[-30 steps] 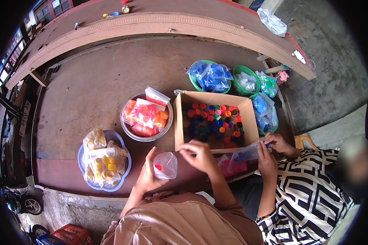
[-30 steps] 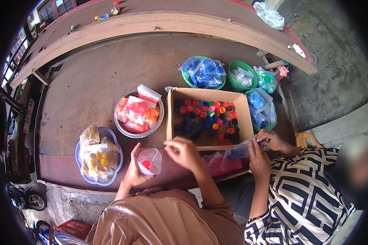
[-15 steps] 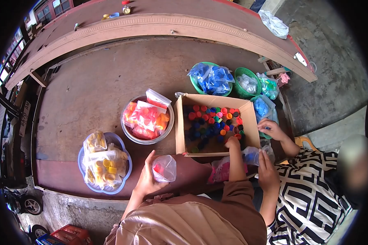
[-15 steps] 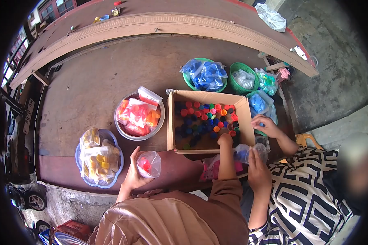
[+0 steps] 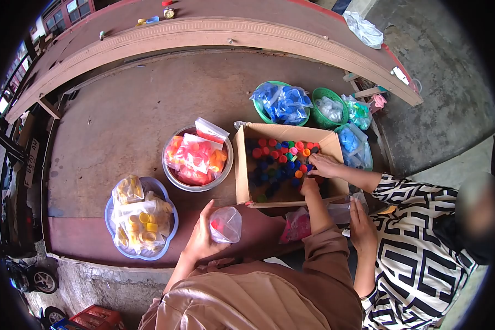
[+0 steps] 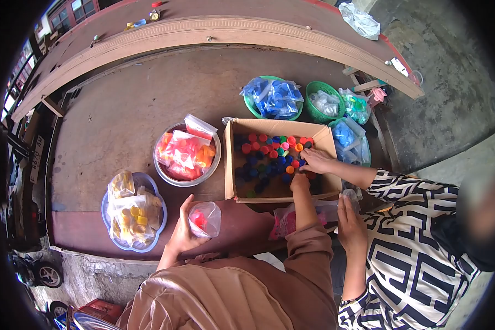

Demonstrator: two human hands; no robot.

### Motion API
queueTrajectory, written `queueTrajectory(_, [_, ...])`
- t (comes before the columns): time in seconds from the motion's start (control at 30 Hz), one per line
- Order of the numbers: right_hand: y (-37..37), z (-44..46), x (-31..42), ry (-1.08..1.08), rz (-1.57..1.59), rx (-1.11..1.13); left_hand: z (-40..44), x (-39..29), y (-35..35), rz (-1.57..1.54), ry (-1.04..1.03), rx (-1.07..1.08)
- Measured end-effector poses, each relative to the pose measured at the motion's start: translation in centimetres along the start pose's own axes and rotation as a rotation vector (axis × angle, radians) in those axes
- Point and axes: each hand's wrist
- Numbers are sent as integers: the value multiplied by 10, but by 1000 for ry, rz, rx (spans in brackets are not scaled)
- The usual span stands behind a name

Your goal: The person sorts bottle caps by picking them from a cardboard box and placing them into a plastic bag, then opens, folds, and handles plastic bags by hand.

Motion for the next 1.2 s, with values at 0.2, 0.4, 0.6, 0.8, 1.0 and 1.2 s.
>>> queueTrajectory(0.2, [-1,-4,1,12,1,-16,-6,1,3,11,-5,3])
queueTrajectory(0.4, [-1,-5,5,23,-13,-29,-8,4,4,22,3,25])
queueTrajectory(0.6, [2,-6,9,46,-43,-60,-7,4,4,19,-5,39])
queueTrajectory(0.8, [30,-12,3,292,160,-142,-10,-2,7,16,-16,28])
queueTrajectory(1.0, [41,-77,9,705,1243,-135,-13,-5,6,11,-10,-39])
queueTrajectory(1.2, [92,-218,54,1083,1543,-84,-16,1,-5,9,-144,-159])
Point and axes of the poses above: each hand's wrist, its own z-axis towards the middle knuckle, its own y-axis out of the back of the hand, x = y × z, and after that the axes turned 3 degrees about -y, right-handed
